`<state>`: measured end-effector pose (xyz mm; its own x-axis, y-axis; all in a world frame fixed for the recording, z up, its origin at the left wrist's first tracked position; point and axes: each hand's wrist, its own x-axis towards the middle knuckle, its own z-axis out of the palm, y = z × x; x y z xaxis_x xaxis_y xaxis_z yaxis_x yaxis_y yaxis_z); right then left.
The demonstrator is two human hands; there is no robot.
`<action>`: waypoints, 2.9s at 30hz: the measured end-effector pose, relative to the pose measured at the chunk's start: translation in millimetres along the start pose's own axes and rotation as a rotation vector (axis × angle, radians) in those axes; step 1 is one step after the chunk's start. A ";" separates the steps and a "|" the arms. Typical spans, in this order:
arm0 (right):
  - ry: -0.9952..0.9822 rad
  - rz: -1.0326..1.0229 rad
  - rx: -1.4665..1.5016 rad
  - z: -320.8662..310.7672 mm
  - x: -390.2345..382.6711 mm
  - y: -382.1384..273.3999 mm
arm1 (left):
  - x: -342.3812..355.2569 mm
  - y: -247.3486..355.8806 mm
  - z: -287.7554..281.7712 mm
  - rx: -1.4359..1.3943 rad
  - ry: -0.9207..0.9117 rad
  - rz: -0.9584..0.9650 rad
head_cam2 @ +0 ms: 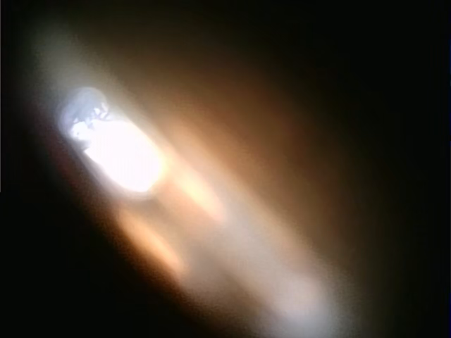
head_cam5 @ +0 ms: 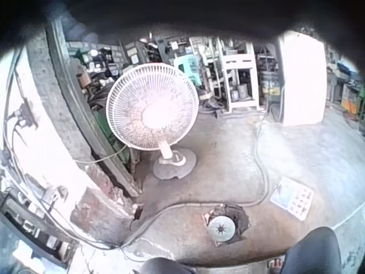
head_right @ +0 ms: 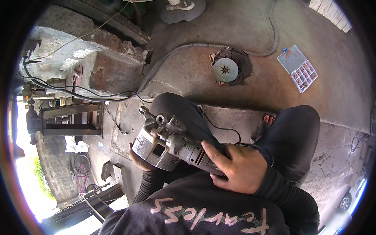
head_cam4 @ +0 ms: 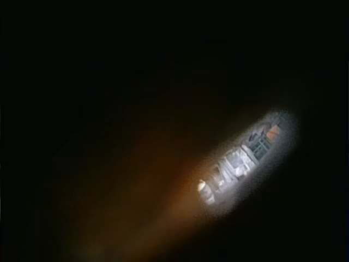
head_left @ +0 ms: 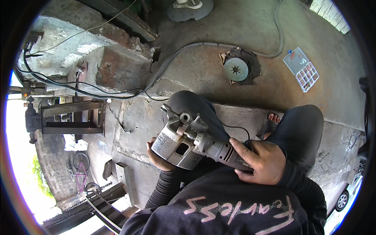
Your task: The person holds a metal brake caliper in their left hand and uses a rotary tool in their right hand to grind and smooth its surfaces. They rotate the part to access different areas and continue grinding throughout the clip.
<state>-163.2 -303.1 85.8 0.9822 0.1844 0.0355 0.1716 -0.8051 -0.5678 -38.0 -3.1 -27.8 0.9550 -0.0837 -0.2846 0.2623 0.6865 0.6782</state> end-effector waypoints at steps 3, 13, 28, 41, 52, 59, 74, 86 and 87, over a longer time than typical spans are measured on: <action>-0.011 0.016 -0.025 -5.9 1.7 1.7 | 2.3 2.7 -2.9 -0.028 0.083 -0.060; -0.043 -0.063 -0.073 -21.4 9.2 10.0 | -4.7 3.0 -6.6 0.006 0.071 0.035; -0.057 -0.051 -0.068 -27.7 19.2 20.4 | -2.5 -4.5 22.0 0.083 0.020 0.136; -0.041 -0.047 0.065 -10.8 24.6 25.0 | 1.4 2.5 10.8 0.010 0.104 0.058; -0.097 -0.054 -0.025 -19.7 23.3 23.8 | 3.2 1.2 4.9 -0.011 0.113 0.034; -0.094 -0.039 0.004 -17.4 21.7 23.7 | 3.8 2.6 4.2 0.022 0.144 -0.010; -0.079 -0.036 0.001 -17.2 20.3 22.1 | 1.9 1.2 9.8 -0.018 0.126 -0.013; -0.082 -0.042 -0.025 -19.1 24.6 21.3 | 1.4 1.7 3.6 -0.045 0.131 -0.040; -0.093 -0.059 -0.017 -20.2 24.3 21.2 | 1.5 2.3 2.4 -0.035 0.127 -0.037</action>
<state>-134.1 -327.0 91.2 0.9593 0.2824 -0.0081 0.2310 -0.8006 -0.5529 -35.6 -3.3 -25.0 0.9188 -0.0189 -0.3943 0.2901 0.7097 0.6420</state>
